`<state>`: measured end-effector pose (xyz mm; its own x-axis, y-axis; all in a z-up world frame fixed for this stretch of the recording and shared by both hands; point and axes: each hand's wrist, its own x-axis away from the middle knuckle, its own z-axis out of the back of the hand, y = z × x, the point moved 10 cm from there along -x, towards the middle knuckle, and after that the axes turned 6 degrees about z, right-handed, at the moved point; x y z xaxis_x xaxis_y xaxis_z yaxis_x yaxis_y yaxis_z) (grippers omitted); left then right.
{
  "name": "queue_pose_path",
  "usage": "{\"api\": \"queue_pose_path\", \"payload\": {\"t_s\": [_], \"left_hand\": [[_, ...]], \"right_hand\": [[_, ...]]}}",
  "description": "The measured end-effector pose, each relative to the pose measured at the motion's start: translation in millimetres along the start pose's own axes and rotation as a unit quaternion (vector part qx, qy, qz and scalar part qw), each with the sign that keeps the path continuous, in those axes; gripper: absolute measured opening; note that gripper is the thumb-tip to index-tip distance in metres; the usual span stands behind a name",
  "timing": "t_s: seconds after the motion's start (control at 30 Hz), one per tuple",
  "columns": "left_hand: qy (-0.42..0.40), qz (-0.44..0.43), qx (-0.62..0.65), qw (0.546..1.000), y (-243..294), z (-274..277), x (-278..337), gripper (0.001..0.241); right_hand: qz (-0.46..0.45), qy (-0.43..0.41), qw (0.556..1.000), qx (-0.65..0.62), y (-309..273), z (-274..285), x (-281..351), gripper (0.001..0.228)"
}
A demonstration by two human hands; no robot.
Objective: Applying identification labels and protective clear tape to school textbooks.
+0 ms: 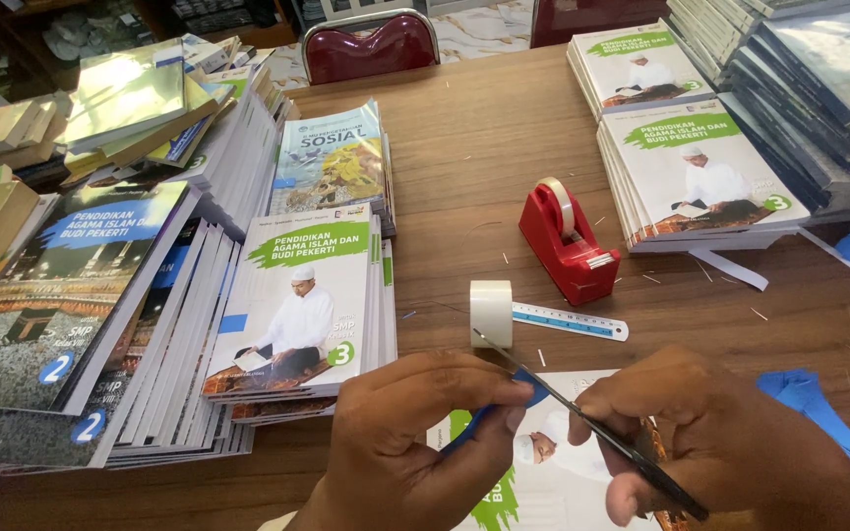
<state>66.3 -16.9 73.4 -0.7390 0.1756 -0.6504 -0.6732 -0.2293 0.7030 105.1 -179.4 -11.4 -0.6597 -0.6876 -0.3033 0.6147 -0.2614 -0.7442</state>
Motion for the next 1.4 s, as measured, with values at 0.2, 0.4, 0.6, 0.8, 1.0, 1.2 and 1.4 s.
{"api": "queue_pose_path", "payload": {"t_s": [0.2,0.4,0.6,0.8,1.0,1.2,1.4], "left_hand": [[0.006,0.015,-0.018,1.0,-1,1,0,0.01],[0.01,0.031,-0.023,0.999,-6,1,2,0.011],[-0.002,0.016,-0.007,1.0,-7,-4,5,0.023],[-0.078,0.059,-0.019,0.995,-37,-43,26,0.023],[-0.191,0.154,0.036,0.969,-117,-114,108,0.01],[-0.255,0.206,-0.015,0.945,-144,-139,167,0.026],[-0.27,0.08,-0.08,0.956,-128,-140,176,0.037]], "right_hand": [[0.046,0.012,0.999,-0.014,7,0,0,0.057],[-0.133,0.176,0.974,-0.044,53,33,12,0.053],[-0.265,0.244,0.932,0.035,115,43,68,0.079],[-0.36,0.168,0.914,0.079,170,25,131,0.083],[-0.341,0.197,0.879,0.268,220,33,176,0.068],[-0.308,0.165,0.849,0.396,215,25,160,0.051],[-0.316,0.181,0.857,0.363,210,16,164,0.049]]}}
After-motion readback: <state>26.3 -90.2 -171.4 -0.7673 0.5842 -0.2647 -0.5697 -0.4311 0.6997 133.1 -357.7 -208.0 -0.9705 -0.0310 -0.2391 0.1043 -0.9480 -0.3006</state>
